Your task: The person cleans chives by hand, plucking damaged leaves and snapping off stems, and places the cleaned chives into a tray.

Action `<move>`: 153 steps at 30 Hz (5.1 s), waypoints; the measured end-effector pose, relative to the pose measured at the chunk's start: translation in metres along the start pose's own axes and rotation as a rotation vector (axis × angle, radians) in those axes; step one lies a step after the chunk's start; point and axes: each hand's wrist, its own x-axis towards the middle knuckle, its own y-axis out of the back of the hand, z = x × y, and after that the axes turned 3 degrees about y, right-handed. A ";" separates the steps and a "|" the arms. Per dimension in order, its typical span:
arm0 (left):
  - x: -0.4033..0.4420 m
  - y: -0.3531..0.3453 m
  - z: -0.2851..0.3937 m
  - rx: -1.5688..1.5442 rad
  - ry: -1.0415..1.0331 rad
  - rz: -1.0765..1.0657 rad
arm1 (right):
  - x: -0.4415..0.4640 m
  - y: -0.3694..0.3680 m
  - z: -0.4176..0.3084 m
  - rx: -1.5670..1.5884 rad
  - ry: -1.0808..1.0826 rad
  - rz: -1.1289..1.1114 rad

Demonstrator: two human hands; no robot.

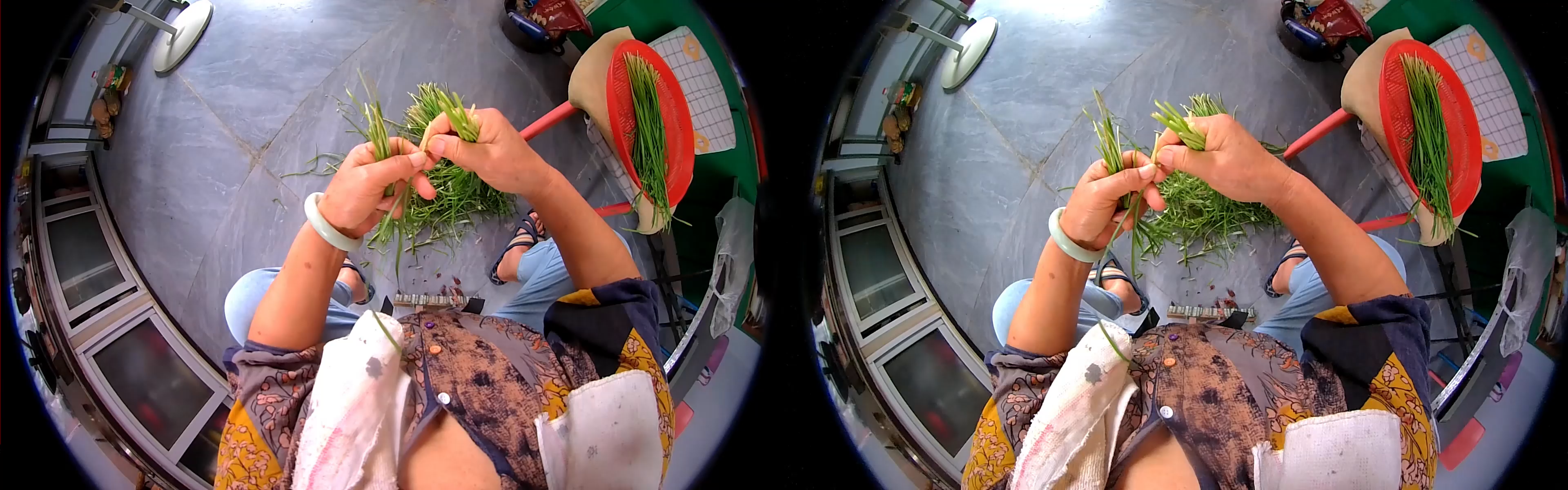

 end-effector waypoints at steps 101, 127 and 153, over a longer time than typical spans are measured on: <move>0.007 -0.003 -0.017 0.195 0.019 -0.120 | 0.006 -0.015 -0.003 -0.008 -0.123 0.338; 0.011 0.094 0.010 -0.474 -0.538 0.591 | -0.016 0.091 -0.045 0.462 0.137 0.839; 0.020 -0.008 -0.011 -0.075 -0.153 0.141 | 0.008 -0.007 -0.010 0.414 -0.158 0.410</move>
